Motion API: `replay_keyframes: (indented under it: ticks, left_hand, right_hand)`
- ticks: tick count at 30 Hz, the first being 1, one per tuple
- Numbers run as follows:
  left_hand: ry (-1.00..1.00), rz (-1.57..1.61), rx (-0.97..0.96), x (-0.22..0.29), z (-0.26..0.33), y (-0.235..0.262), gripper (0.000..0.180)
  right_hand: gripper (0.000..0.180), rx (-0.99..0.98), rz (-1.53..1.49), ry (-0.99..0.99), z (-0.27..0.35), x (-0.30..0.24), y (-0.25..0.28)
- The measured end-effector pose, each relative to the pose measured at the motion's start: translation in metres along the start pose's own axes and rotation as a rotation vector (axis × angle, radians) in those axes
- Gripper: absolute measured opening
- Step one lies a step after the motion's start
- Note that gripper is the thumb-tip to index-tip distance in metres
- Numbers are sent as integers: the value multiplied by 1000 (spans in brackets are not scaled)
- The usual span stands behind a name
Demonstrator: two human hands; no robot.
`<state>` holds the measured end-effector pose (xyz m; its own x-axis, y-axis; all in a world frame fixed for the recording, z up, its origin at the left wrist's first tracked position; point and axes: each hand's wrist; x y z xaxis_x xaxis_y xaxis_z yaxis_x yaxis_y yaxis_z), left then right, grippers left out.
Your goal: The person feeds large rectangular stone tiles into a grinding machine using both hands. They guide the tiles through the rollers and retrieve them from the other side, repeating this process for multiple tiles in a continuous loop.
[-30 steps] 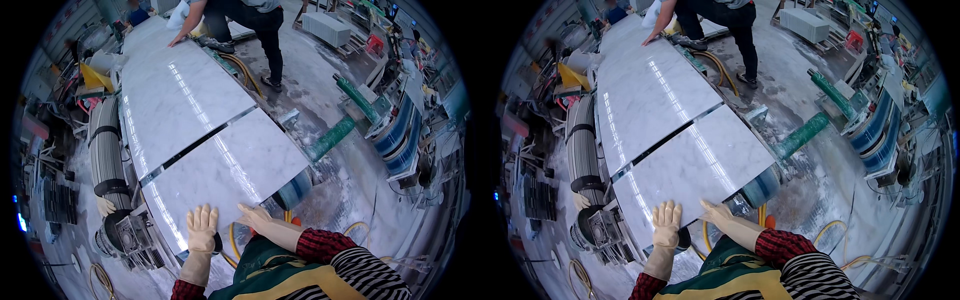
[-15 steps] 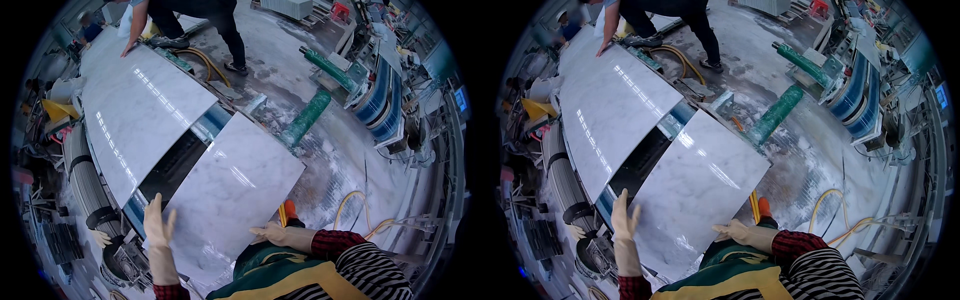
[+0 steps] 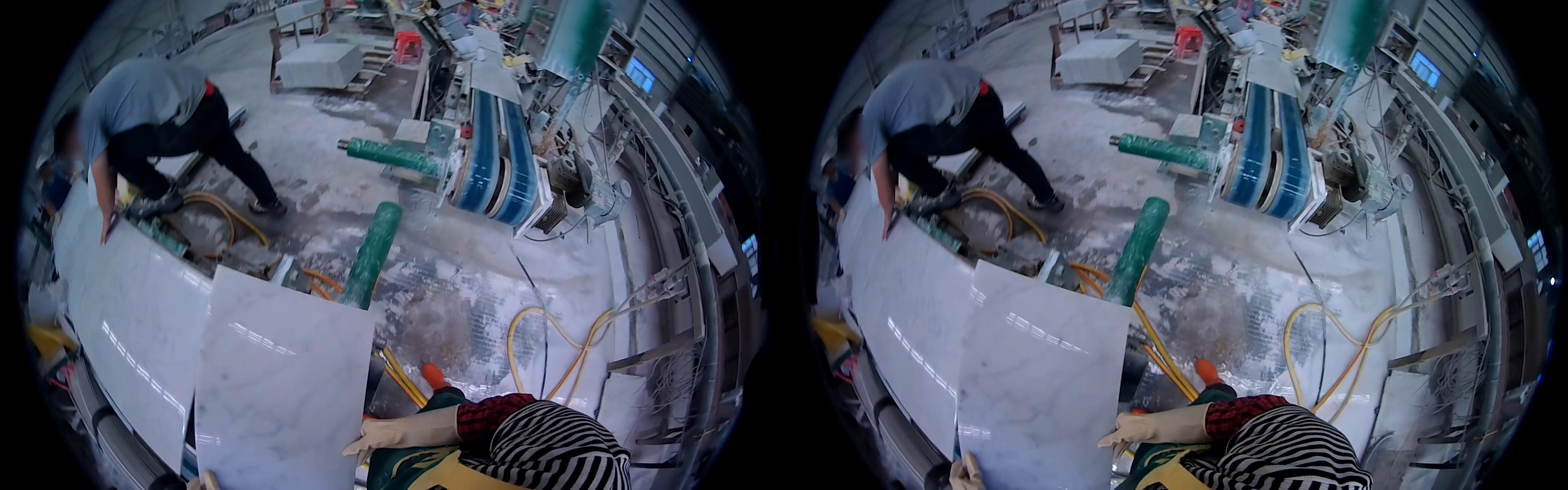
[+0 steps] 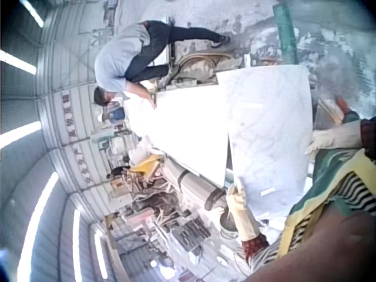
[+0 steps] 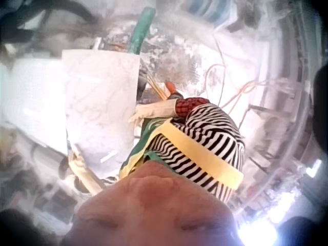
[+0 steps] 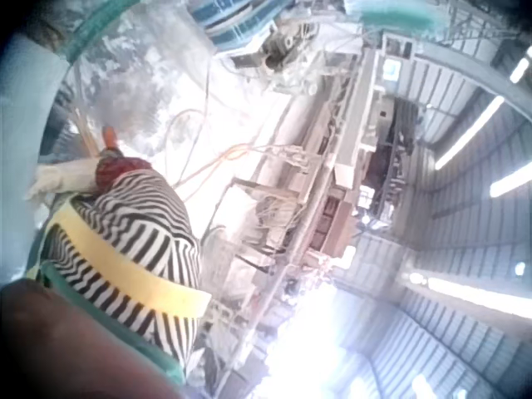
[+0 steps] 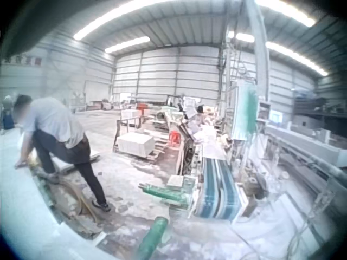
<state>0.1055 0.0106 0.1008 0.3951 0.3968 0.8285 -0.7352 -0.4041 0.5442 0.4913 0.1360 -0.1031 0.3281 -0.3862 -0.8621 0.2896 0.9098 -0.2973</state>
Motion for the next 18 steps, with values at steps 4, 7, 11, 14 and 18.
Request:
replay_keyframes:
  ticks: [4, 7, 11, 14, 18]
  left_hand:
    - [-124, 14, 28, 13, -41, -16, 61]
    - [-116, -14, 32, 56, -74, -84, 66]
    - [-212, 4, 114, 170, -96, -240, 55]
    - [-257, 20, -45, 202, -140, -348, 47]
    - [-209, 76, -172, 288, -132, -543, 67]
  right_hand:
    - [45, 251, -146, 148, 38, -45, 44]
    - [48, 440, -29, 243, 80, -57, 114]
    - [54, 934, -195, 603, 150, -73, 212]
    - [61, 1093, -336, 362, 244, -109, 288]
    - [70, 1510, -205, 165, 336, -61, 409]
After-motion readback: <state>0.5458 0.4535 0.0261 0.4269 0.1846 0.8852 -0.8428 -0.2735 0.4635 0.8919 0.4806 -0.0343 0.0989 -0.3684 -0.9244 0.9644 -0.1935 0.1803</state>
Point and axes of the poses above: each hand's wrist, its own z-axis away from the middle knuckle, its own y-axis out of the back of the hand, x = y × z, and after that the axes turned 14 degrees about z, right-handed
